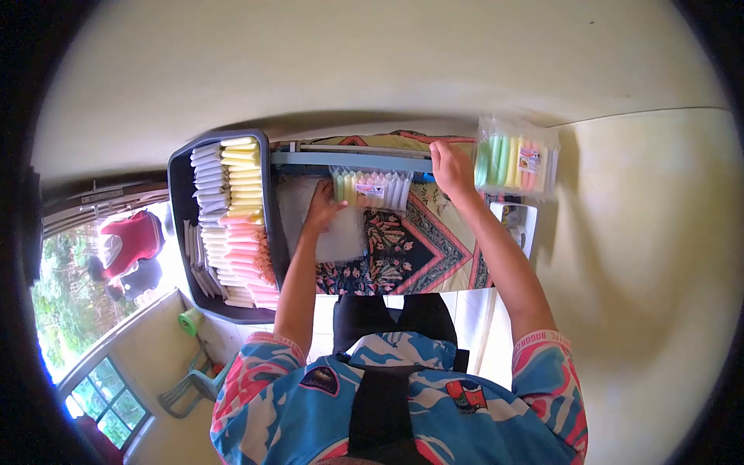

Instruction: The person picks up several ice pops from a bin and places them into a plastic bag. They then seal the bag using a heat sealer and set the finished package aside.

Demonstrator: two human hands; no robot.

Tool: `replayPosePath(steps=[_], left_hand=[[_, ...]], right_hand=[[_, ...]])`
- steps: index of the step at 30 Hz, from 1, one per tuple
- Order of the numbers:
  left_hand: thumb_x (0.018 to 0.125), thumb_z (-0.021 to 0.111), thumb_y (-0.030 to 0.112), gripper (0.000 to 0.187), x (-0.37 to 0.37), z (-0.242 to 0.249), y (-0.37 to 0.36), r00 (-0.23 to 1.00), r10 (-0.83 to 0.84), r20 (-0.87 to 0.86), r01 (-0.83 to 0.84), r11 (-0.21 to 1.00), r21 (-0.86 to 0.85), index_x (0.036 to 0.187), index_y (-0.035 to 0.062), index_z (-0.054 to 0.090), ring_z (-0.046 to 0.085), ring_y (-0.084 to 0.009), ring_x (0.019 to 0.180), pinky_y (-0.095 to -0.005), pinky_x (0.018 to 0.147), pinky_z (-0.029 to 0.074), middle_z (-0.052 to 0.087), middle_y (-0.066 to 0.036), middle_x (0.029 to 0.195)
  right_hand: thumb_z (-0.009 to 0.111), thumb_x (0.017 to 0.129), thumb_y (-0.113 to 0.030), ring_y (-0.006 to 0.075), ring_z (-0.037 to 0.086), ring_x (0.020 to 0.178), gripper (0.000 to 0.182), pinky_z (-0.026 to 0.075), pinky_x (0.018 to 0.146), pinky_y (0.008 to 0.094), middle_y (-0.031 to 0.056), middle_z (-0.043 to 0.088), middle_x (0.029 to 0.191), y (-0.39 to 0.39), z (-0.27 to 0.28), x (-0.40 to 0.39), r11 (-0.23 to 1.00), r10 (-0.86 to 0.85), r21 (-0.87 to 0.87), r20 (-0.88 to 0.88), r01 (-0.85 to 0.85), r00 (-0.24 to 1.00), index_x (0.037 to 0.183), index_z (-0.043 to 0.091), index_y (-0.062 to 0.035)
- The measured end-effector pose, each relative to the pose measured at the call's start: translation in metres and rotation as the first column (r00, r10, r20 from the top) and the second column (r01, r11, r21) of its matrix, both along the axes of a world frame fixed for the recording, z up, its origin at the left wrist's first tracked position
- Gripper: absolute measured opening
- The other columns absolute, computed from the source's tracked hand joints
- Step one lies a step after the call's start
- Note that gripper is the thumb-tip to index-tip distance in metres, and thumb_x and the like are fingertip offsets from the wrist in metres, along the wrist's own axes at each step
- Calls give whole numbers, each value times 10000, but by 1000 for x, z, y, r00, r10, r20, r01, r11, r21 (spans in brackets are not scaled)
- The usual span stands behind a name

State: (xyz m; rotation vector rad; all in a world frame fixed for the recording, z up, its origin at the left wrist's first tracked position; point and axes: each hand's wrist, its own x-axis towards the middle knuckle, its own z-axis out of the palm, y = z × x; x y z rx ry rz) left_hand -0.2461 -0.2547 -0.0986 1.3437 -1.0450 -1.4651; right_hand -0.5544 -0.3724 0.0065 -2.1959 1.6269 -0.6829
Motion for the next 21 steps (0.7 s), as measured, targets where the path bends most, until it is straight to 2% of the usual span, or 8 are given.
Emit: replayPosePath(steps=[2,4,7,13,17,21], left_hand=[[674,787,97,669,7,3,-16,990,-140,-18,141,986,86,1224,-9,421,513,-209,1097,-345,936,406,540,-125,1176],[645,798,89,664,14,4,-27,967,-252,-47,256,952,168,1212,-17,469,552,-202,1050,-340,909,431,580,-125,1146],[621,800,101,572,18,8,-41,915,-390,107,356,902,243,1126,-21,561,595,-197,965,-338,863,459,625,-121,1074],[631,790,198,492,13,14,-52,860,-450,242,368,874,317,1036,-23,619,604,-185,918,-321,835,455,650,-116,1011],[654,769,178,455,12,26,-54,892,-450,35,432,874,223,1036,-22,623,599,-179,896,-311,833,447,653,-104,1005],[678,758,160,424,13,33,-56,879,-472,-69,472,841,265,1039,-18,624,598,-174,893,-308,843,438,652,-95,1007]], right_hand=[[459,920,-203,364,596,741,235,464,648,445,172,622,784,-1,4,-2,998,8,63,-45,-5,999,874,613,-32],[460,920,-204,368,595,734,233,462,644,449,174,619,774,0,1,-2,998,2,61,-59,1,998,874,612,-34],[460,919,-205,373,594,725,231,458,636,453,176,617,764,-1,3,-2,998,1,59,-79,4,997,866,607,-35],[463,918,-207,379,590,706,220,454,612,461,176,614,746,-2,3,-1,997,-19,76,-70,25,997,865,601,-44],[480,901,-232,384,581,626,237,443,559,488,188,593,673,-2,-1,0,1000,-26,11,-19,27,999,802,579,-42],[469,910,-207,383,579,698,212,451,613,463,177,604,738,-2,6,1,997,-34,68,-60,38,998,847,580,-38]])
